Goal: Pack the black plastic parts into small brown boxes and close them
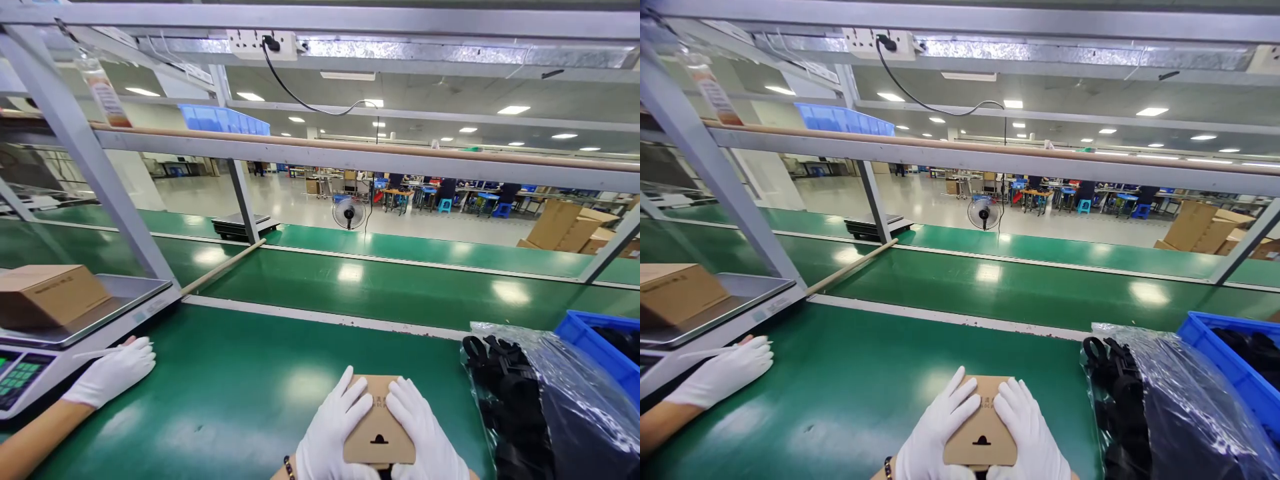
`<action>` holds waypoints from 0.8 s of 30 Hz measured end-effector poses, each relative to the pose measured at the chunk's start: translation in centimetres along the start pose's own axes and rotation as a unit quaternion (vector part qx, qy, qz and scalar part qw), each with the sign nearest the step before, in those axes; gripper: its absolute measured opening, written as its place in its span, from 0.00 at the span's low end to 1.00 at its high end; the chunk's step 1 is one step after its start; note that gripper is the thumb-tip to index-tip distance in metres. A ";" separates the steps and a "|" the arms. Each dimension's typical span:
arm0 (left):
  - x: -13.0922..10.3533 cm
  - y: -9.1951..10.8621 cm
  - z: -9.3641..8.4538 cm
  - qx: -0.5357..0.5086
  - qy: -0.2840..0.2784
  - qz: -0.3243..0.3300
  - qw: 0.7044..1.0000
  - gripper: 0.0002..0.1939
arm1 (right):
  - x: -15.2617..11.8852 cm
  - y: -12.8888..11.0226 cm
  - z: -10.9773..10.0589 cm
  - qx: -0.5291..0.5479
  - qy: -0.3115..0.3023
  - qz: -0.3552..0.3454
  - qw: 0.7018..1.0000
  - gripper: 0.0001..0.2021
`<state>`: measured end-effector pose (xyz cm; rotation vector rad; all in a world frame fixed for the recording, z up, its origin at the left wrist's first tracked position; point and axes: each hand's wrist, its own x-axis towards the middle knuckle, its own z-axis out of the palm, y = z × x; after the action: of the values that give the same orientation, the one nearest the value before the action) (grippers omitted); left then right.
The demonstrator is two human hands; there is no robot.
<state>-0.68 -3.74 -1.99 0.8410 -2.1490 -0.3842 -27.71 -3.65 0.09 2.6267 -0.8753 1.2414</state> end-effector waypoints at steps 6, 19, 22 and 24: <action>0.5 0.5 -1.7 0.034 -0.053 -0.012 0.998 0.40 | 1.0 0.0 -1.3 -0.026 -0.019 -0.006 0.999 0.33; -1.3 0.9 1.3 -0.080 0.043 -0.126 0.988 0.26 | 1.3 -0.7 -0.9 -0.115 0.004 -0.100 0.988 0.12; -1.7 0.7 2.6 -0.161 0.074 -0.205 0.963 0.36 | 1.3 -1.5 -0.5 -0.139 -0.039 -0.090 0.985 0.10; -1.7 0.5 3.0 -0.202 0.079 -0.232 0.948 0.41 | 1.1 -2.2 0.2 -0.142 -0.076 -0.083 0.984 0.08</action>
<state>-2.42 -2.21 -4.60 1.0857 -1.6282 -0.9289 -25.80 -2.39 1.11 2.5258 -0.7691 0.8197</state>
